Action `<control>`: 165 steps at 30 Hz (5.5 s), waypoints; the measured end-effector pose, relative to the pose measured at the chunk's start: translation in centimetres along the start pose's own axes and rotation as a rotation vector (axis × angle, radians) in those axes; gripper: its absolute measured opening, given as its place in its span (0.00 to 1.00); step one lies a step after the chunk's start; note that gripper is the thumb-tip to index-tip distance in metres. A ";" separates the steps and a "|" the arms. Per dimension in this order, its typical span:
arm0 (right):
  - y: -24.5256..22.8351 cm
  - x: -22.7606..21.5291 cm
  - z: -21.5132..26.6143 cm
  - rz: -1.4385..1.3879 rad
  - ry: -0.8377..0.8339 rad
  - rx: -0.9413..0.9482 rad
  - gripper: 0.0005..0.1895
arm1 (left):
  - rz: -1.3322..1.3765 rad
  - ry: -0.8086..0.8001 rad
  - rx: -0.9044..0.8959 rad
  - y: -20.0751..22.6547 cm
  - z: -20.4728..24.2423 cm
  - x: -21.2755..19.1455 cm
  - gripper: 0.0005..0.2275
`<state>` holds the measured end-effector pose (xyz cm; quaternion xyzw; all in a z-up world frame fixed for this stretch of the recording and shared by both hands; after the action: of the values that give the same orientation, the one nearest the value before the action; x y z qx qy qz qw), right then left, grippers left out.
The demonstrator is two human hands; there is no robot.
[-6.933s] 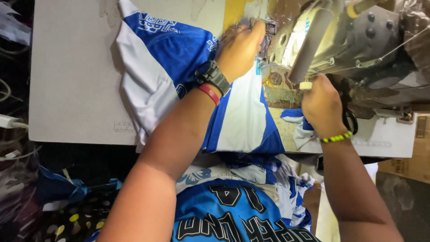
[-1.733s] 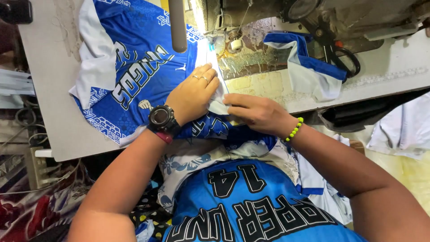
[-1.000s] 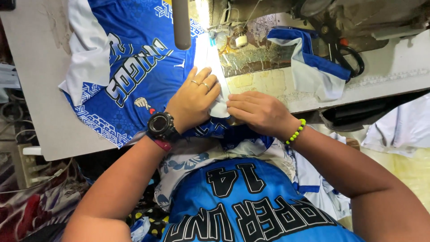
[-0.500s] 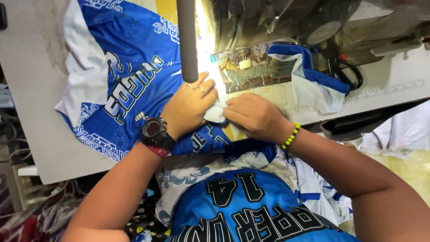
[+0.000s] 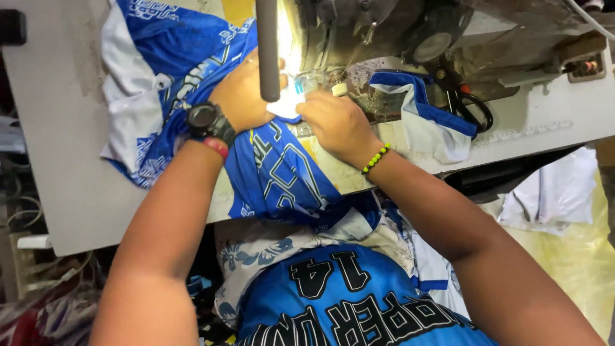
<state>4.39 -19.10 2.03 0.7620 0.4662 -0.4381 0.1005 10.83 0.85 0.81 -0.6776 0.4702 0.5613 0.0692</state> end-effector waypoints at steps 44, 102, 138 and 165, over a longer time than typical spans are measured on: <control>-5.6 -2.1 2.3 -0.018 -0.055 0.008 0.07 | -0.476 0.101 0.137 7.2 4.2 0.9 0.08; -4.7 -1.4 2.0 0.107 -0.189 0.134 0.16 | -0.419 0.195 -0.242 6.7 2.9 3.1 0.13; -8.6 -5.4 4.1 -1.537 -0.246 1.312 0.21 | 0.300 0.212 -0.470 16.8 10.4 -3.1 0.05; -10.0 -6.5 3.3 -1.258 -0.162 1.027 0.24 | -0.011 0.215 -0.208 18.3 8.9 -2.6 0.03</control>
<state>-6.64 -19.59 7.61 0.2747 0.5391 -0.6253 -0.4929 -8.23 -2.20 7.73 -0.7397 0.4105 0.5309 -0.0493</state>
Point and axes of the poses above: each hand's wrist, its own z-axis away from the middle knuckle, its own x-axis out of the palm, y = z × x, the point moved 2 cm from there along -z, towards the middle knuckle, and after that the axes turned 8 degrees about -y, right-handed, at the moved point
